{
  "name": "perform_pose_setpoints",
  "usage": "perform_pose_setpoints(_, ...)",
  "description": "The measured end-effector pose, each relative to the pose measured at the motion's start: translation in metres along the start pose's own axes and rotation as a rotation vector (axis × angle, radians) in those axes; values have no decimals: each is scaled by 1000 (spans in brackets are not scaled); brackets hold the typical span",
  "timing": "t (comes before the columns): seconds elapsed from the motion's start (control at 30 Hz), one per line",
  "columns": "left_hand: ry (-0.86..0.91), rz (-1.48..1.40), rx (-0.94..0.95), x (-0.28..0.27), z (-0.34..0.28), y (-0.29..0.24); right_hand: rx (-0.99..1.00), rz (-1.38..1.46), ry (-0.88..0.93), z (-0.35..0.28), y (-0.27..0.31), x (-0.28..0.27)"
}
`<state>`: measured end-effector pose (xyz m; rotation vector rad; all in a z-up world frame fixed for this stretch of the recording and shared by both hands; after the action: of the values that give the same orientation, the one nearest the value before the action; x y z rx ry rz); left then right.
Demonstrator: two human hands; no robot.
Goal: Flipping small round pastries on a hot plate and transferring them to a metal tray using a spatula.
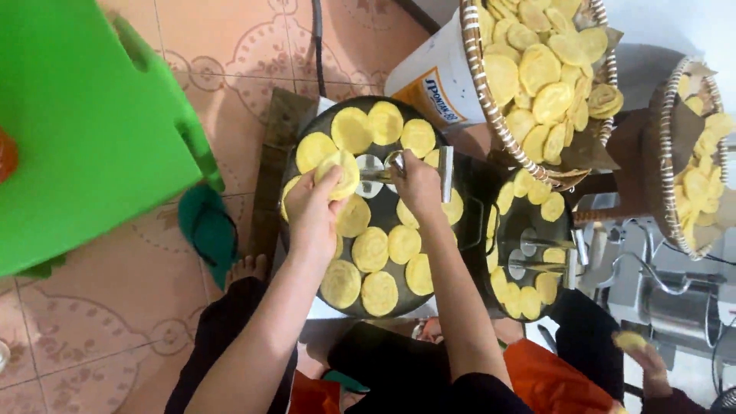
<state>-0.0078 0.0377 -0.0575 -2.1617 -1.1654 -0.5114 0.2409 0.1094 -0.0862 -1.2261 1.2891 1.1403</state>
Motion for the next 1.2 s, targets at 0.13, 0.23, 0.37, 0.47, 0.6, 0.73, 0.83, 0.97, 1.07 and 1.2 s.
perform_pose_setpoints(0.13,9,7,-8,2,-3,2,-14,-4,10,4,-2,0)
perform_pose_setpoints(0.23,29,-12,-5,4,4,5,-5,89,-24,9,-4,-4)
perform_pose_setpoints(0.37,26,-6,-23,0,6,8,25,138,-21,-2,1,-2)
perform_pose_setpoints(0.47,28,-1,-17,3,5,8,12,98,-27,1,-8,6)
perform_pose_setpoints(0.6,31,27,-20,8,-1,2,-16,30,30,10,1,5)
perform_pose_setpoints(0.73,28,42,-23,7,-5,5,-13,8,51,12,8,1)
perform_pose_setpoints(0.83,30,56,-9,6,-8,4,0,12,64,13,12,-1)
perform_pose_setpoints(0.97,45,79,2,6,-9,7,-1,0,87,14,9,1)
perform_pose_setpoints(1.07,51,78,3,6,-9,10,3,28,88,14,9,0)
perform_pose_setpoints(1.2,42,79,-3,6,-13,9,29,62,81,18,3,3)
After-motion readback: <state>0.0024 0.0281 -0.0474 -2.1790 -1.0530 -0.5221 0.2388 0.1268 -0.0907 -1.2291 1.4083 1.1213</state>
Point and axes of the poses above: each hand's wrist, its own z-axis towards the middle knuckle, its own x-axis out of the palm, y = z × x, the point moved 9 cm from there along z, towards the middle knuckle, and after that the axes turned 4 degrees about -z, right-handed, at the moved point
